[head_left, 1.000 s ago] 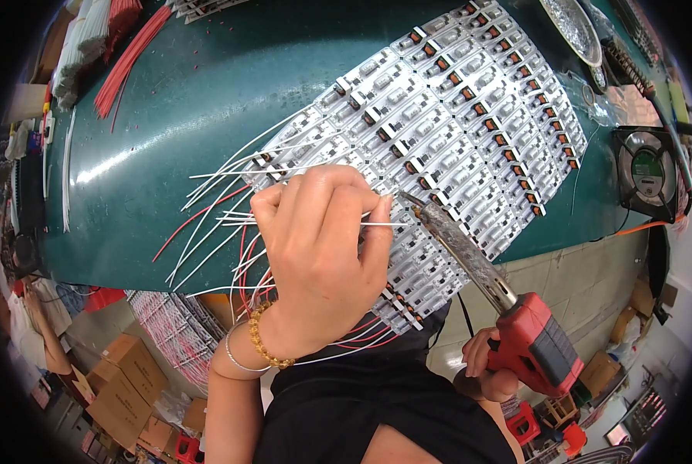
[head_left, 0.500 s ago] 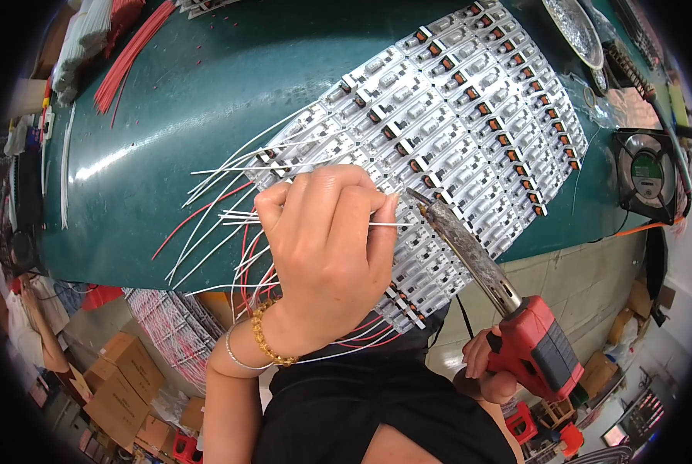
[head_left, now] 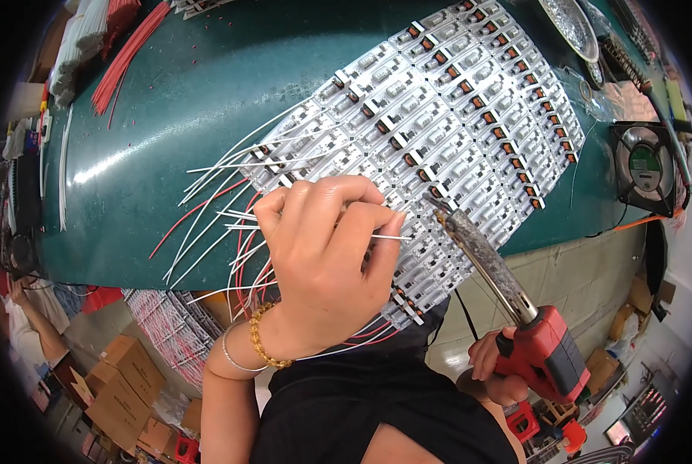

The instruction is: The person solders red and white wires onto an electronic circuit board using a soldering iron.

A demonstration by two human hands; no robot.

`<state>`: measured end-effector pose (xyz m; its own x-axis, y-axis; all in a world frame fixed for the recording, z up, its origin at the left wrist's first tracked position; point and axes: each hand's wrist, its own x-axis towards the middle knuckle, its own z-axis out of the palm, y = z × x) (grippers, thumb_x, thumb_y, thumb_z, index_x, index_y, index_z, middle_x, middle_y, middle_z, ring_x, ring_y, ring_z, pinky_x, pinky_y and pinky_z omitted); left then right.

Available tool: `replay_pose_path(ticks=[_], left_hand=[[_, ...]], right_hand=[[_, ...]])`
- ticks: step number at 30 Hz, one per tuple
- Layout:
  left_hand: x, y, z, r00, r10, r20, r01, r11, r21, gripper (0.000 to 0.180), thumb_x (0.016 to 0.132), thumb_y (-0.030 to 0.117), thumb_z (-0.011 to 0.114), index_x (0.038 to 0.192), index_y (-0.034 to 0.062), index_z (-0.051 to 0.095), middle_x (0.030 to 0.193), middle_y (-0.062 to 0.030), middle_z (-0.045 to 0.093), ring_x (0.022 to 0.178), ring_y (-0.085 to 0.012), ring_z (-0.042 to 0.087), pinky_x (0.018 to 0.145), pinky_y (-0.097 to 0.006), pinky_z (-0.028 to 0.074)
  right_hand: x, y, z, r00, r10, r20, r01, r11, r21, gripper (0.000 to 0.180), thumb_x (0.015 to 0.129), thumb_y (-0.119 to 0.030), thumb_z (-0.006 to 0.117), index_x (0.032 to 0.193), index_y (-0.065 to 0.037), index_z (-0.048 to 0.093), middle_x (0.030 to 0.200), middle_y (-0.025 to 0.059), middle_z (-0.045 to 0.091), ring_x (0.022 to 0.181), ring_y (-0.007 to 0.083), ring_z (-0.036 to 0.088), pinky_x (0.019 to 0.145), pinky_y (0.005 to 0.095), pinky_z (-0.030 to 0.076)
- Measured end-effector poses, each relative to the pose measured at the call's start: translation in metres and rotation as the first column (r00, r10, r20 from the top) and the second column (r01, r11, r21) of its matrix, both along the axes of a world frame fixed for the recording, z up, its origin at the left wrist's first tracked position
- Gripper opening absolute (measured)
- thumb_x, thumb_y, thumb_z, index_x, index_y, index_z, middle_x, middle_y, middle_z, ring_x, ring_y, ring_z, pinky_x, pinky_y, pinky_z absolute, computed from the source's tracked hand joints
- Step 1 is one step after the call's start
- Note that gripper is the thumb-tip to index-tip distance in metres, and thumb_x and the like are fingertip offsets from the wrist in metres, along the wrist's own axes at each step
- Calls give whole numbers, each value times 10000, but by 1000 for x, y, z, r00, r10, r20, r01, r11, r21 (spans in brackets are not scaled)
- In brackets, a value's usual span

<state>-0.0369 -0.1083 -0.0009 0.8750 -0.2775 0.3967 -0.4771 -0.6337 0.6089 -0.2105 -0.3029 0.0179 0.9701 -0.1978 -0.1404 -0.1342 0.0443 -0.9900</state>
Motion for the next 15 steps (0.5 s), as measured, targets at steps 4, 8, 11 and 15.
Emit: replay_pose_path(ticks=[4,8,11,15], left_hand=[[-3,-1,4,998,-13,-63,16,999,47,125,730,62,736,784,78,624,863,-23,599,791,-181,540,824,-330,319],[-3,-2,0,1000,-8,-25,9,999,51,131,728,58,734,780,81,616,857,-25,598,782,-185,535,818,-333,315],[-2,-3,-5,1000,0,25,0,999,39,144,720,74,726,765,89,590,848,-16,585,749,-194,517,798,-348,306],[-1,-3,-8,998,0,66,-2,1000,30,159,711,89,719,755,98,567,840,-7,572,717,-202,500,781,-363,297]], right_hand=[[-2,-1,-6,1000,4,22,-6,997,78,860,798,-685,580,1229,50,461,485,-35,454,402,105,465,442,251,400],[2,11,2,975,-179,-131,198,969,147,630,674,-638,740,656,-58,497,522,11,513,432,128,502,416,245,367],[0,13,-1,960,-249,-125,260,962,86,634,667,-635,751,637,-54,498,496,12,510,419,133,502,401,251,360],[4,10,6,979,-150,-137,172,971,165,623,687,-625,745,613,-52,512,485,9,503,423,132,500,408,254,357]])
